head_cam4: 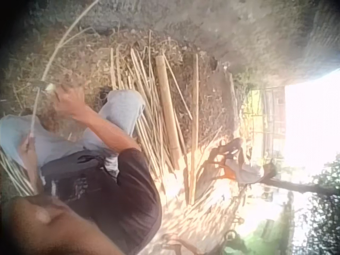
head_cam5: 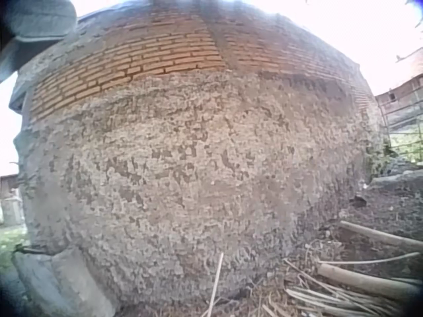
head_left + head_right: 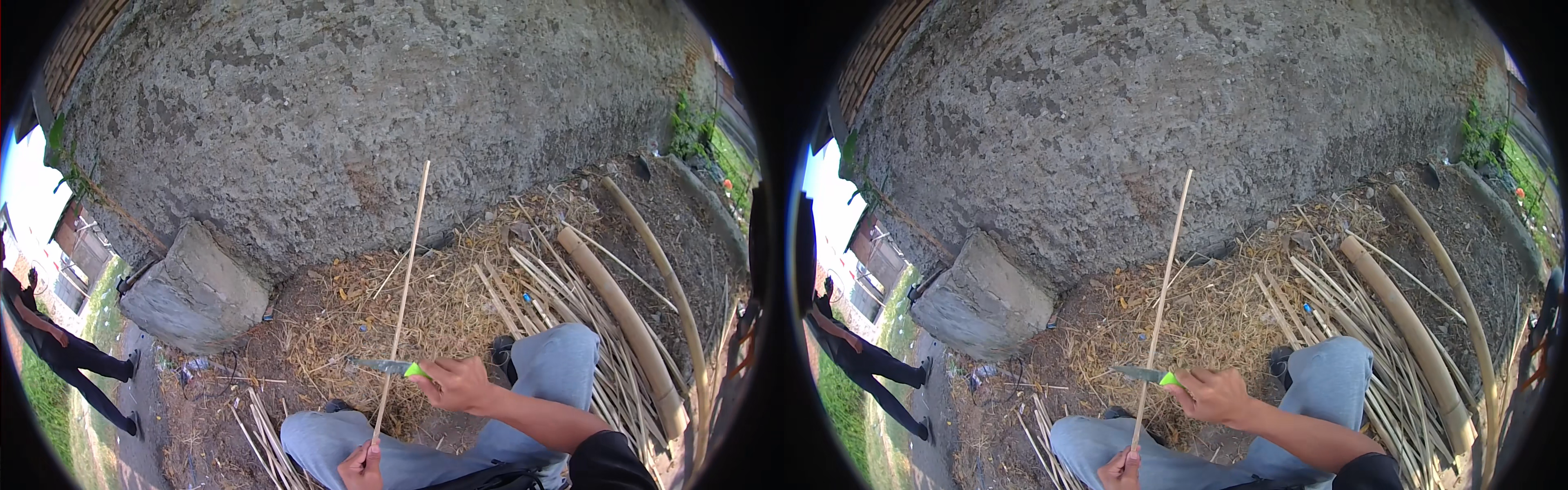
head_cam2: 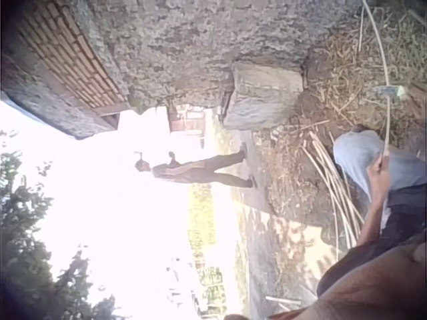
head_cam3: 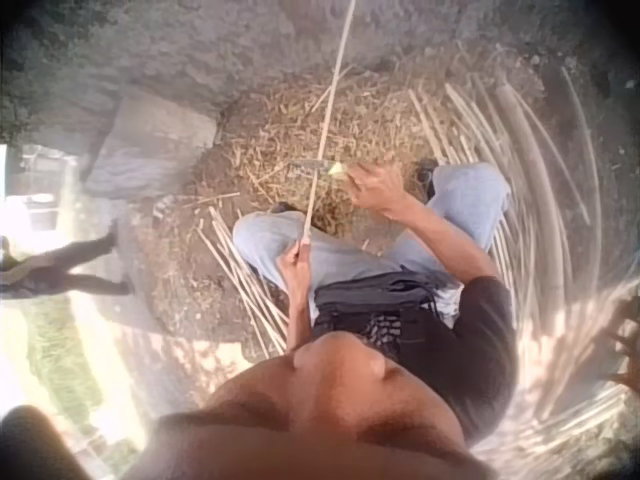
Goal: The person splits a bamboo stick by hand, scrapes along its length with a knife, and bends it with both hands.
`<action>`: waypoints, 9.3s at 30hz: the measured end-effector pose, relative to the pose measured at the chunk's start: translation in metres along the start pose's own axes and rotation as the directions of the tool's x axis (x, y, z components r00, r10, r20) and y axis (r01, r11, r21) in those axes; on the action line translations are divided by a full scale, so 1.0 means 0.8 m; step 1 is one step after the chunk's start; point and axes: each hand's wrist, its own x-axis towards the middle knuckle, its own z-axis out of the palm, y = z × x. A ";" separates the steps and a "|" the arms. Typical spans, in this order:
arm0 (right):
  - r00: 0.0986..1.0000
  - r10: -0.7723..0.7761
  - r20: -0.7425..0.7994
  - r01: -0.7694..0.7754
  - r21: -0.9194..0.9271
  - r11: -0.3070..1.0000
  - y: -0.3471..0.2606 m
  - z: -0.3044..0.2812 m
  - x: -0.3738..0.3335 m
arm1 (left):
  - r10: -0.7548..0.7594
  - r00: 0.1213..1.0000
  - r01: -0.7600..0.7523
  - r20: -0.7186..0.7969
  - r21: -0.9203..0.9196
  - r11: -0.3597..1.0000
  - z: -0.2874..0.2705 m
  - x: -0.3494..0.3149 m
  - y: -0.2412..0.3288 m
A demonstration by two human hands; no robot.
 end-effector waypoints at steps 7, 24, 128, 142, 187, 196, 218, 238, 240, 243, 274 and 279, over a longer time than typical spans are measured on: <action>0.983 0.112 -0.146 -0.125 -0.084 0.989 0.041 -0.003 0.033 | -0.020 1.000 0.020 -0.004 -0.021 1.000 -0.006 -0.017 -0.014; 0.974 0.149 -0.173 -0.166 -0.087 0.982 0.079 0.003 0.034 | 0.007 1.000 -0.008 0.010 0.100 0.995 -0.053 -0.068 -0.069; 0.936 0.350 -0.037 -0.351 -0.181 0.919 0.116 0.002 0.039 | -0.080 0.997 0.073 -0.002 0.426 0.902 -0.171 -0.192 -0.199; 0.917 0.384 0.110 -0.360 -0.190 0.913 0.109 0.013 0.026 | -0.187 0.982 0.174 0.002 0.354 0.919 -0.158 -0.179 -0.163; 0.945 0.186 0.270 -0.258 0.261 0.930 0.005 -0.007 0.003 | -0.440 0.897 0.439 0.040 -0.189 0.878 -0.107 -0.154 -0.093; 0.955 0.053 0.291 -0.144 0.300 0.943 -0.007 0.012 -0.020 | -0.190 0.980 0.193 0.063 -0.044 0.980 -0.073 -0.122 -0.047; 0.982 0.054 0.179 -0.073 0.102 0.992 -0.022 0.020 -0.019 | -0.312 0.928 0.301 0.203 0.086 0.950 -0.051 -0.106 -0.101; 0.967 0.242 0.078 -0.246 0.049 0.968 0.051 0.040 0.020 | -0.082 0.953 0.014 0.292 0.226 0.974 -0.123 -0.150 -0.103; 0.912 0.369 0.180 -0.367 -0.046 0.929 0.078 0.039 0.023 | -0.064 0.959 0.000 0.277 0.223 0.975 -0.132 -0.164 -0.100; 0.943 0.304 0.132 -0.302 -0.033 0.953 0.079 0.052 0.015 | -0.064 0.959 0.004 0.276 0.213 0.977 -0.148 -0.178 -0.111; 0.811 0.552 0.194 -0.491 -0.285 0.823 0.082 0.006 0.034 | -0.272 0.954 0.246 0.128 0.190 0.950 -0.158 -0.165 -0.078; 0.841 0.519 0.154 -0.521 -0.028 0.853 0.063 -0.029 0.039 | -0.272 0.953 0.253 0.135 0.144 0.957 -0.147 -0.159 -0.080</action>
